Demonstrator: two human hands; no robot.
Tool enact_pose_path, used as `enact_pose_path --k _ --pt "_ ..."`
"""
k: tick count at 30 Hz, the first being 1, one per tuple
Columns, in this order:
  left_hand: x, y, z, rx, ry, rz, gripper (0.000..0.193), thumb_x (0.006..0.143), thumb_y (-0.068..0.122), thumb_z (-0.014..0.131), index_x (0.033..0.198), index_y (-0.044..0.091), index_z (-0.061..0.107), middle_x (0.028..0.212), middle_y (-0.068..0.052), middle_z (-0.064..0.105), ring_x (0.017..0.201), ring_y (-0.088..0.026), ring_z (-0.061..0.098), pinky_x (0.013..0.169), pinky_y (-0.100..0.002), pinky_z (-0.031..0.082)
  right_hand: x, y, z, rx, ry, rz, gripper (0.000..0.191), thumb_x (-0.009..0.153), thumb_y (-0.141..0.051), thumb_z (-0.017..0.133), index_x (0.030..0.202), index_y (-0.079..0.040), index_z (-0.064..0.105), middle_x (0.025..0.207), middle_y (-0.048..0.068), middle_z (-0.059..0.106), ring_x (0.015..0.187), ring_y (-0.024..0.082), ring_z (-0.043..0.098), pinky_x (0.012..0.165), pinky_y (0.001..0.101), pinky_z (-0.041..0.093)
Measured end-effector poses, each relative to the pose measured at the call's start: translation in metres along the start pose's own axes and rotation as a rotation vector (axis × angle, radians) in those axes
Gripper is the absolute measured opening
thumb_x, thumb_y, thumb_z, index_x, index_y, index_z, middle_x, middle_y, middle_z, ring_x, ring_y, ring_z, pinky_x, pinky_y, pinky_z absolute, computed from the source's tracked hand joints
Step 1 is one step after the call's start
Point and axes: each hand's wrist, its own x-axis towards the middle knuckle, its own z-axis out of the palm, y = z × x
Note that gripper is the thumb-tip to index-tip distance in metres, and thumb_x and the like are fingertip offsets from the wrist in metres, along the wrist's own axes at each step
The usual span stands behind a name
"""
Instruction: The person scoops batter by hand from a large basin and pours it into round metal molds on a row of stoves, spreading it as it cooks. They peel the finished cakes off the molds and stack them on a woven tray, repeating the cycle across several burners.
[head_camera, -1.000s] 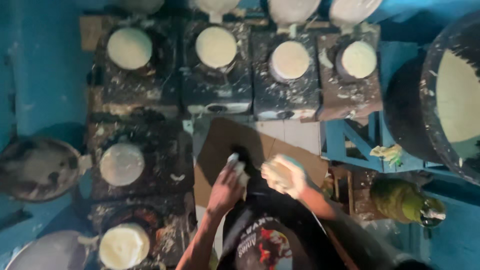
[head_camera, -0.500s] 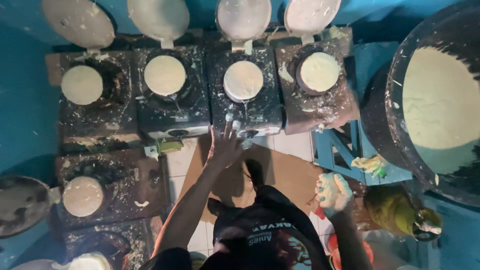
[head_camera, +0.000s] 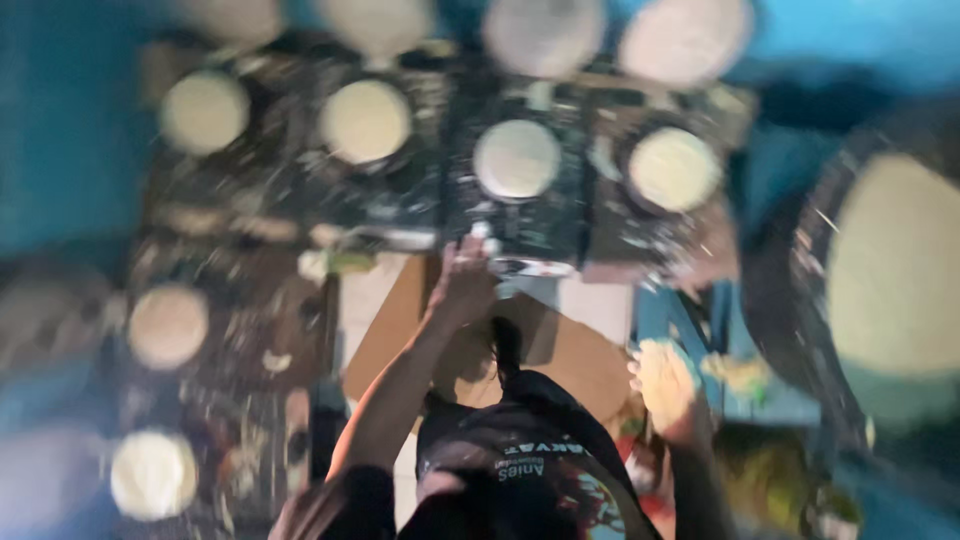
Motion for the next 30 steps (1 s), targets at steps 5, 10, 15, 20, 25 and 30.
enact_pose_path --k 5,10,15,20,25,30 --pt "-0.051 -0.023 -0.014 -0.120 0.197 -0.155 0.061 0.091 0.034 0.059 0.140 -0.001 0.054 0.158 -0.024 0.040 0.152 -0.043 0.032 0.124 -0.062 0.027 0.039 0.000 0.060 -0.122 -0.251 0.034 0.040 0.106 -0.036 0.054 0.124 -0.001 0.058 0.115 0.014 0.061 0.098 0.028 0.061 0.082 0.0371 0.049" --pt "-0.199 -0.043 -0.069 -0.609 0.696 -0.660 0.061 0.083 0.004 0.057 0.144 0.006 0.054 0.161 -0.027 0.038 0.153 -0.047 0.033 0.128 -0.053 0.031 0.076 -0.014 0.166 -0.146 -0.509 0.156 0.036 0.107 -0.034 0.055 0.121 0.000 0.058 0.115 0.015 0.059 0.099 0.030 0.059 0.083 0.0399 0.048" --pt "-0.422 -0.084 -0.111 -0.198 0.890 -1.224 0.060 0.088 0.002 0.070 0.144 0.002 0.051 0.158 -0.025 0.045 0.146 -0.047 0.044 0.125 -0.049 0.037 0.067 0.012 0.258 -0.211 -0.733 0.200 0.034 0.108 -0.031 0.056 0.118 0.001 0.057 0.114 0.017 0.057 0.100 0.032 0.057 0.084 0.0426 0.047" --pt "-0.579 -0.144 -0.082 -0.160 0.351 -1.330 0.078 0.057 0.009 0.078 0.129 -0.007 0.051 0.151 -0.033 0.034 0.136 -0.054 0.040 0.111 -0.058 0.035 0.028 0.085 0.323 -0.165 -0.933 0.192 0.031 0.109 -0.028 0.057 0.114 0.003 0.057 0.114 0.018 0.055 0.101 0.033 0.054 0.085 0.0453 0.045" --pt "-0.647 -0.185 -0.053 -0.372 0.121 -1.272 0.048 0.079 0.005 0.071 0.127 0.002 0.063 0.155 -0.030 0.040 0.127 -0.045 0.055 0.107 -0.049 0.048 -0.027 0.162 0.394 -0.489 -1.008 0.223 0.034 0.113 -0.033 0.056 0.115 0.002 0.055 0.113 0.017 0.055 0.105 0.036 0.053 0.093 0.0472 0.045" --pt "-0.686 -0.199 -0.043 -0.634 0.546 -1.186 0.031 0.088 0.013 0.071 0.114 -0.004 0.068 0.141 -0.032 0.052 0.118 -0.044 0.060 0.100 -0.048 0.050 -0.107 0.256 0.501 -0.371 -0.777 0.597 0.053 0.110 -0.051 0.046 0.131 -0.004 0.060 0.128 0.014 0.063 0.120 0.035 0.060 0.103 0.0514 0.047"
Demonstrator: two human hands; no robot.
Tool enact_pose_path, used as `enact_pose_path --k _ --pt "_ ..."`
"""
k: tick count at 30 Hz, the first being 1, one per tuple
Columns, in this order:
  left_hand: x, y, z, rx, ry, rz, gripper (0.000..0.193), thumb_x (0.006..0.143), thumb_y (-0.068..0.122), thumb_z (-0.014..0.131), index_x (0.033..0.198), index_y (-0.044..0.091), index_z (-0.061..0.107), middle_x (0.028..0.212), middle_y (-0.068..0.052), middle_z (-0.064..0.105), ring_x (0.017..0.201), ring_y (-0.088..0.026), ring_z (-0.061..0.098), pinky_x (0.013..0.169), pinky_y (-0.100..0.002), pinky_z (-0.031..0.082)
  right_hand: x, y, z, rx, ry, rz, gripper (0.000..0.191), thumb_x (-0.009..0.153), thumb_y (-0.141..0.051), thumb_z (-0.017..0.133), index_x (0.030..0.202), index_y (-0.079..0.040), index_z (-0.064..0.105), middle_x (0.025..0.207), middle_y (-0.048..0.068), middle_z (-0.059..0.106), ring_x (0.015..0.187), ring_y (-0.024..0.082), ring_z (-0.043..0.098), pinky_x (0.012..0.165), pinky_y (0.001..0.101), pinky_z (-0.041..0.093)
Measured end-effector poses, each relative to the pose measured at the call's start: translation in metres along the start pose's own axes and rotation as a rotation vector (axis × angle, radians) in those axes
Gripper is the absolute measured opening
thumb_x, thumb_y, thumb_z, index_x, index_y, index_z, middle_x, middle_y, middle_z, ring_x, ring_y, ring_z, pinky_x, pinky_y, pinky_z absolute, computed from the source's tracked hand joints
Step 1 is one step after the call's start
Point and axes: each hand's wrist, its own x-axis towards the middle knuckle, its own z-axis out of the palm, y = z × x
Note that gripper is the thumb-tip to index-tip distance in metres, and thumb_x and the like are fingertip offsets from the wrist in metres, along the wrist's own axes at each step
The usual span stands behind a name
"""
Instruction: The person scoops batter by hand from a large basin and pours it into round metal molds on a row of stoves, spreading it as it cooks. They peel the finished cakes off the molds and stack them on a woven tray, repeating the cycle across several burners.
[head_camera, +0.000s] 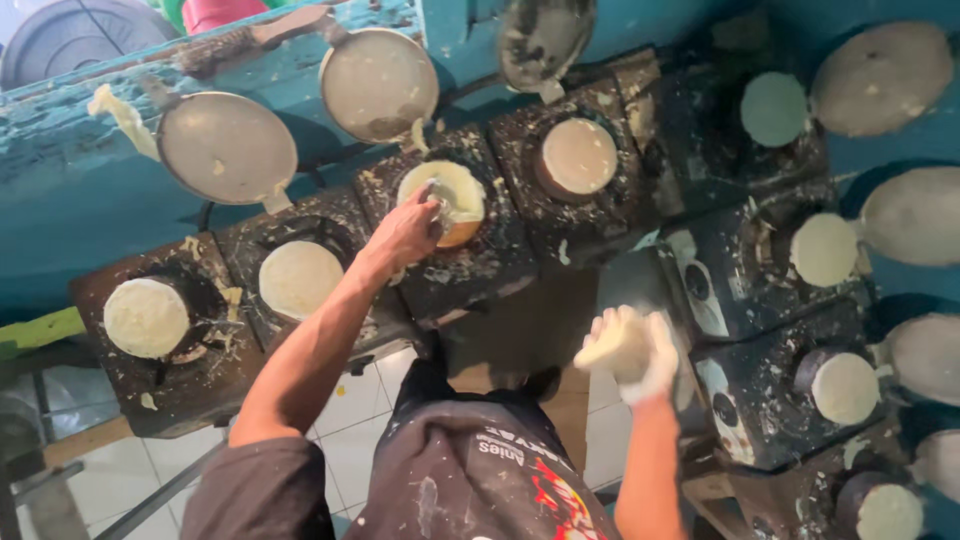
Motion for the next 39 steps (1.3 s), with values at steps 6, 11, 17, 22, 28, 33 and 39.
enact_pose_path --k 6,11,17,22,28,33,39 --pt "-0.035 -0.034 -0.048 -1.532 0.457 -0.509 0.031 0.097 0.020 0.068 0.123 0.004 0.068 0.120 -0.011 0.066 0.107 -0.024 0.064 0.088 -0.042 0.052 0.100 0.052 0.119 -0.184 -0.128 0.027 0.049 0.103 -0.041 0.041 0.133 -0.010 0.062 0.135 0.009 0.063 0.122 0.024 0.064 0.096 0.0417 0.051" --pt "-0.117 -0.055 -0.133 -1.580 0.770 -0.294 0.033 0.099 0.018 0.065 0.127 0.001 0.066 0.119 -0.009 0.067 0.111 -0.023 0.068 0.100 -0.041 0.055 0.195 0.101 0.181 -1.195 -0.488 -0.413 0.043 0.102 -0.026 0.045 0.136 -0.008 0.063 0.142 0.013 0.062 0.132 0.029 0.060 0.111 0.0436 0.050" --pt "-0.210 -0.055 -0.177 -0.117 0.395 -0.253 0.038 0.088 0.010 0.072 0.123 -0.001 0.062 0.141 -0.022 0.058 0.122 -0.042 0.061 0.101 -0.047 0.051 0.242 0.189 0.275 -2.101 -0.664 -1.155 0.048 0.098 -0.019 0.050 0.141 -0.004 0.062 0.152 0.019 0.055 0.143 0.038 0.049 0.123 0.0513 0.038" --pt "-0.226 -0.044 -0.125 0.073 0.322 -0.397 0.039 0.082 0.012 0.075 0.118 0.001 0.064 0.147 -0.026 0.046 0.121 -0.047 0.054 0.099 -0.053 0.046 0.175 0.228 0.281 -2.163 -0.677 -1.013 0.054 0.095 -0.030 0.060 0.142 -0.004 0.058 0.154 0.017 0.047 0.146 0.043 0.036 0.117 0.0654 0.019" --pt "-0.230 -0.038 -0.099 0.192 0.268 -0.448 0.047 0.081 0.019 0.072 0.122 -0.003 0.063 0.155 -0.028 0.042 0.133 -0.045 0.049 0.107 -0.053 0.040 0.193 0.189 0.279 -1.970 -0.251 -1.059 0.055 0.096 -0.028 0.058 0.146 -0.004 0.056 0.153 0.021 0.047 0.144 0.045 0.038 0.120 0.0618 0.025" --pt "-0.212 -0.012 -0.101 0.395 0.182 -0.512 0.054 0.079 0.038 0.074 0.112 -0.004 0.067 0.149 -0.028 0.044 0.135 -0.045 0.044 0.113 -0.066 0.024 0.189 0.195 0.274 -2.093 -0.546 -1.083 0.056 0.098 -0.032 0.056 0.146 -0.004 0.055 0.151 0.020 0.050 0.141 0.043 0.042 0.119 0.0593 0.028" --pt "-0.179 -0.009 -0.095 0.287 0.278 -0.805 0.045 0.090 0.043 0.070 0.110 0.003 0.072 0.148 -0.017 0.050 0.138 -0.036 0.047 0.120 -0.076 0.012 0.186 0.174 0.254 -1.712 -0.668 -0.966 0.056 0.100 -0.036 0.054 0.145 -0.003 0.055 0.148 0.019 0.052 0.138 0.040 0.046 0.117 0.0564 0.033"
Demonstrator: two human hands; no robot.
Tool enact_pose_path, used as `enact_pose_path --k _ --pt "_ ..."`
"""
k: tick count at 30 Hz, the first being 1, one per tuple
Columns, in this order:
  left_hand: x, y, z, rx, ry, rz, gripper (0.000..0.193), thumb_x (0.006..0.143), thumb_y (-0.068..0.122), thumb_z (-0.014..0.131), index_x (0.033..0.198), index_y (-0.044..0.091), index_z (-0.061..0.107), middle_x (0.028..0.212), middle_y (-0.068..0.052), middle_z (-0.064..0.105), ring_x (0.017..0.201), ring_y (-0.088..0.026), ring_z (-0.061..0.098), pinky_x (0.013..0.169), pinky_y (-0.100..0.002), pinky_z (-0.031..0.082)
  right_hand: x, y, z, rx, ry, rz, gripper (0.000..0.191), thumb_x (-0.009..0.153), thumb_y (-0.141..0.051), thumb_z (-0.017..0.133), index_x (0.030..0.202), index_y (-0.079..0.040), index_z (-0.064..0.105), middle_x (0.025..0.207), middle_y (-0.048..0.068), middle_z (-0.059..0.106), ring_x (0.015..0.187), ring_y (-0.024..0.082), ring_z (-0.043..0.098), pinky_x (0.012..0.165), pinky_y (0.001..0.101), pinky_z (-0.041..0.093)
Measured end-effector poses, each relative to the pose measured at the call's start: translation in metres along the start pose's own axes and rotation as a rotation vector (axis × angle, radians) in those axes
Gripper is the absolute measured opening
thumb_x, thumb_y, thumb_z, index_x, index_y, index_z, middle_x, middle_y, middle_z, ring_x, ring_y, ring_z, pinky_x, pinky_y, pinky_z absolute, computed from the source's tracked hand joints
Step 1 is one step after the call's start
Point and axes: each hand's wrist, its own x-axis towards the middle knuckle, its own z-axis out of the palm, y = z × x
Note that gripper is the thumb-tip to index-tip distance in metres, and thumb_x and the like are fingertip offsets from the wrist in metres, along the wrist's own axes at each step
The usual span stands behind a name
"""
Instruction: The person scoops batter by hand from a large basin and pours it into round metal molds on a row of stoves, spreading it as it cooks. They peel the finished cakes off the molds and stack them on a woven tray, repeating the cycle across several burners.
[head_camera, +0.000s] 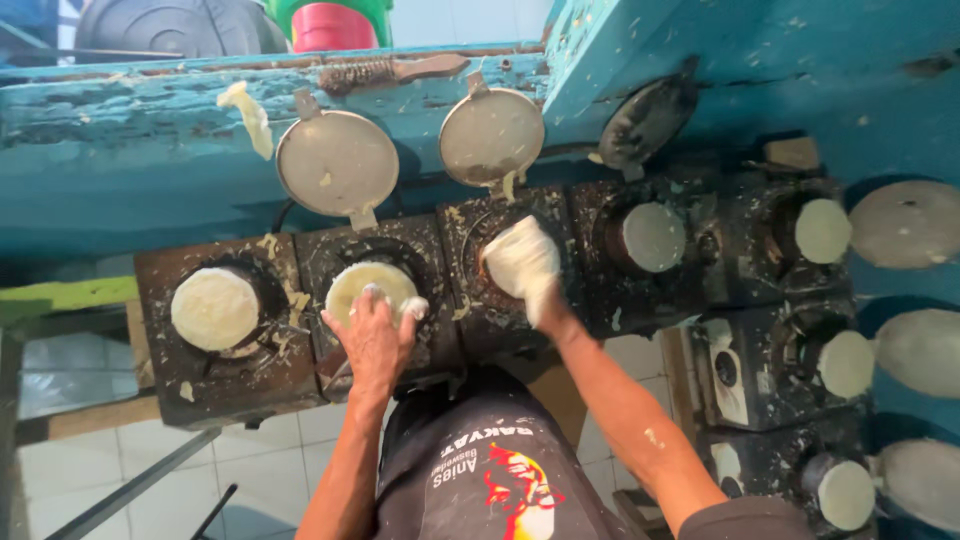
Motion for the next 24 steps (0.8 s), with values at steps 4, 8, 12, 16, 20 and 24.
enact_pose_path --k 4,8,12,16,20,24 --pt "0.000 0.010 0.029 0.038 0.126 -0.062 0.049 0.089 0.043 0.071 0.116 0.003 0.071 0.144 -0.015 0.051 0.138 -0.039 0.046 0.115 -0.081 0.008 0.018 0.030 -0.005 -0.238 0.208 0.208 0.057 0.101 -0.039 0.053 0.145 -0.003 0.054 0.147 0.019 0.054 0.136 0.039 0.049 0.116 0.0544 0.035" --pt "-0.002 0.019 0.059 0.099 0.293 0.030 0.071 0.080 0.049 0.075 0.125 -0.004 0.063 0.148 -0.025 0.044 0.140 -0.047 0.042 0.116 -0.077 0.010 0.028 0.041 0.003 -0.094 -0.066 -0.171 0.058 0.102 -0.042 0.051 0.145 -0.003 0.054 0.145 0.018 0.056 0.133 0.037 0.052 0.115 0.0525 0.038" --pt "0.002 0.005 0.058 0.006 0.299 0.002 0.060 0.081 0.044 0.074 0.121 0.001 0.062 0.140 -0.020 0.052 0.134 -0.044 0.046 0.112 -0.079 0.010 0.021 0.040 0.015 0.080 0.150 0.148 0.059 0.103 -0.045 0.050 0.144 -0.003 0.054 0.143 0.017 0.058 0.131 0.035 0.054 0.114 0.0505 0.041" --pt "0.013 -0.005 0.039 -0.004 0.276 -0.062 0.049 0.085 0.038 0.071 0.120 0.003 0.064 0.128 -0.013 0.061 0.128 -0.034 0.054 0.117 -0.081 0.009 0.013 0.049 0.009 -0.129 0.053 0.011 0.061 0.105 -0.048 0.049 0.144 -0.002 0.053 0.141 0.017 0.059 0.129 0.033 0.057 0.112 0.0486 0.043" --pt "0.011 0.005 0.030 0.028 0.178 -0.051 0.053 0.090 0.040 0.069 0.126 0.002 0.062 0.131 -0.015 0.062 0.132 -0.035 0.053 0.119 -0.081 0.009 0.020 0.094 -0.028 0.128 -0.167 -0.214 0.062 0.106 -0.051 0.047 0.144 -0.002 0.053 0.139 0.016 0.061 0.126 0.031 0.060 0.111 0.0466 0.046" --pt "-0.008 0.021 0.037 -0.058 0.252 -0.012 0.067 0.084 0.041 0.074 0.133 -0.002 0.058 0.145 -0.019 0.052 0.139 -0.045 0.040 0.111 -0.078 0.010 0.045 0.157 -0.074 0.309 0.184 0.168 0.064 0.107 -0.055 0.046 0.143 -0.002 0.052 0.138 0.015 0.063 0.124 0.030 0.063 0.110 0.0446 0.049"
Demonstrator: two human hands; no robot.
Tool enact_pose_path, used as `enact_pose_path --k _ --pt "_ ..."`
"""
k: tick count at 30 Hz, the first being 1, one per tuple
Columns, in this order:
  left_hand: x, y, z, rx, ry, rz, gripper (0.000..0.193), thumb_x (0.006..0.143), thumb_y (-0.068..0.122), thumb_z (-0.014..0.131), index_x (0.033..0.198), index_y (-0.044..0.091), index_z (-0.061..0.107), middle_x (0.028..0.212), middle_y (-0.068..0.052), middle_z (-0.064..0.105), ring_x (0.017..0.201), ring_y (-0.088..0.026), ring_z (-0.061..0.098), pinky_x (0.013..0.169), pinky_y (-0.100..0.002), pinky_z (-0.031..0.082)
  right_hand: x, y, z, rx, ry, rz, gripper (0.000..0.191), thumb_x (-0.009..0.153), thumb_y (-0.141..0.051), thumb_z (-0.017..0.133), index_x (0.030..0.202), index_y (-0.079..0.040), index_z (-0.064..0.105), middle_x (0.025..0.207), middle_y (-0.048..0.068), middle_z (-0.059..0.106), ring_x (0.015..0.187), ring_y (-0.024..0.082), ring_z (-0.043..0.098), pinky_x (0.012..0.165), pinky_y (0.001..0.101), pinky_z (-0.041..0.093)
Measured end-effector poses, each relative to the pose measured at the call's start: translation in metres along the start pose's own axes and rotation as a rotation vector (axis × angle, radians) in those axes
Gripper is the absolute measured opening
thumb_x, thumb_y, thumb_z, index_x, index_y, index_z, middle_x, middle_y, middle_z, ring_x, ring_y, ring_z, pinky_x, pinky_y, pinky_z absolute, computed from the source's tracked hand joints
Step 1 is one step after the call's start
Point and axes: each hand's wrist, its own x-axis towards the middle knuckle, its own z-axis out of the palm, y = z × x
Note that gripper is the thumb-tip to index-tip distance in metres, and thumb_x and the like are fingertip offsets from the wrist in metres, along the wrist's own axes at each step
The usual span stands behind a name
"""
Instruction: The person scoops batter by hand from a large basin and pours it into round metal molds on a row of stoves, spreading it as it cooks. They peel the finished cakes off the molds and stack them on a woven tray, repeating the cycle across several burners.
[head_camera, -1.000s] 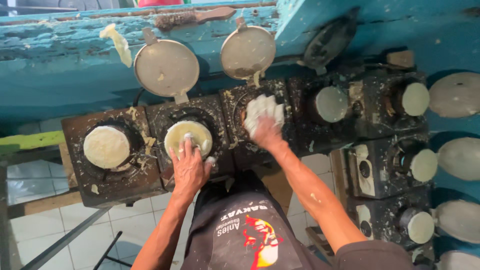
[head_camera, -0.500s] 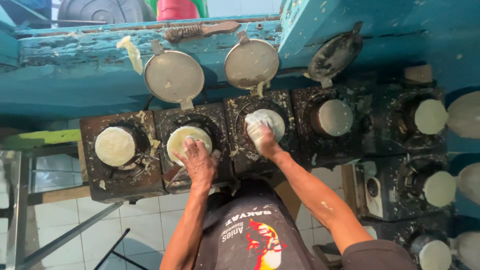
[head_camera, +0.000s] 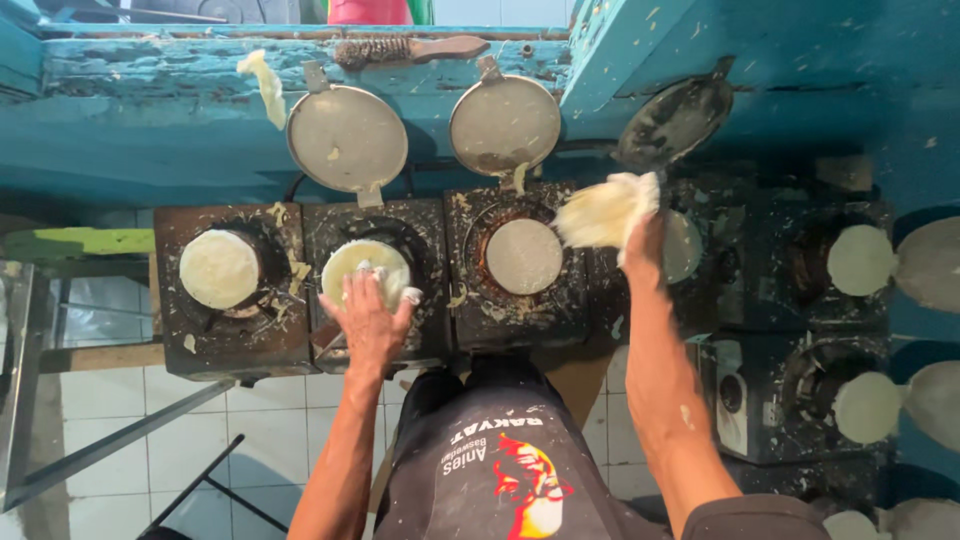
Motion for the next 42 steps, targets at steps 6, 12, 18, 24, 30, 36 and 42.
enact_pose_path --k 6,12,18,24,30,36,42 --pt "-0.020 0.007 0.013 -0.028 0.004 -0.031 0.066 0.076 0.023 0.074 0.133 -0.005 0.056 0.154 -0.021 0.042 0.145 -0.045 0.034 0.116 -0.065 0.023 -0.010 -0.021 0.008 1.230 -0.126 0.845 0.062 0.107 -0.055 0.048 0.134 -0.001 0.061 0.125 0.015 0.070 0.110 0.030 0.069 0.100 0.0443 0.055" --pt "-0.001 -0.024 0.000 -0.433 0.103 -0.054 0.032 0.093 0.013 0.068 0.121 -0.003 0.066 0.135 -0.022 0.062 0.128 -0.040 0.057 0.110 -0.046 0.044 -0.011 -0.081 -0.017 1.472 -0.177 0.575 0.058 0.101 -0.057 0.046 0.118 -0.005 0.067 0.123 0.014 0.072 0.110 0.030 0.071 0.097 0.0434 0.057" --pt "0.054 -0.122 -0.091 -1.193 0.032 -0.431 0.031 0.096 0.018 0.070 0.120 -0.001 0.069 0.109 -0.008 0.071 0.096 -0.015 0.065 0.083 -0.033 0.054 -0.047 -0.105 -0.013 1.257 -0.051 0.801 0.067 0.100 -0.061 0.039 0.121 -0.004 0.067 0.130 0.011 0.066 0.118 0.035 0.070 0.098 0.0482 0.063" --pt "0.075 -0.234 -0.162 -0.398 0.089 -0.077 0.035 0.098 0.023 0.071 0.125 0.001 0.067 0.114 -0.016 0.072 0.103 -0.034 0.070 0.088 -0.043 0.056 -0.121 -0.134 0.039 1.582 0.116 0.796 0.058 0.114 -0.052 0.047 0.124 -0.003 0.075 0.128 0.018 0.073 0.098 0.036 0.070 0.059 0.0403 0.056" --pt "0.041 -0.282 -0.128 -0.074 0.067 0.096 0.055 0.080 0.033 0.080 0.122 0.002 0.063 0.148 -0.023 0.048 0.129 -0.043 0.050 0.101 -0.054 0.041 -0.183 -0.189 0.104 1.500 0.171 0.931 0.046 0.106 -0.047 0.050 0.118 -0.010 0.074 0.125 0.012 0.074 0.101 0.037 0.072 0.057 0.0384 0.056" --pt "0.033 -0.305 -0.116 -0.080 0.079 0.092 0.070 0.070 0.031 0.082 0.129 0.005 0.056 0.155 -0.015 0.043 0.137 -0.038 0.044 0.109 -0.052 0.035 -0.224 -0.270 0.150 1.133 0.149 0.785 0.046 0.105 -0.042 0.052 0.126 -0.005 0.070 0.131 0.014 0.069 0.114 0.036 0.068 0.087 0.0481 0.057" --pt "0.042 -0.316 -0.108 -0.208 0.131 -0.034 0.062 0.077 0.023 0.078 0.133 0.007 0.057 0.155 -0.011 0.047 0.137 -0.036 0.048 0.111 -0.053 0.038 -0.244 -0.325 0.159 0.748 -0.225 0.834 0.053 0.095 -0.036 0.057 0.131 0.003 0.064 0.137 0.015 0.065 0.130 0.033 0.057 0.112 0.0494 0.041"
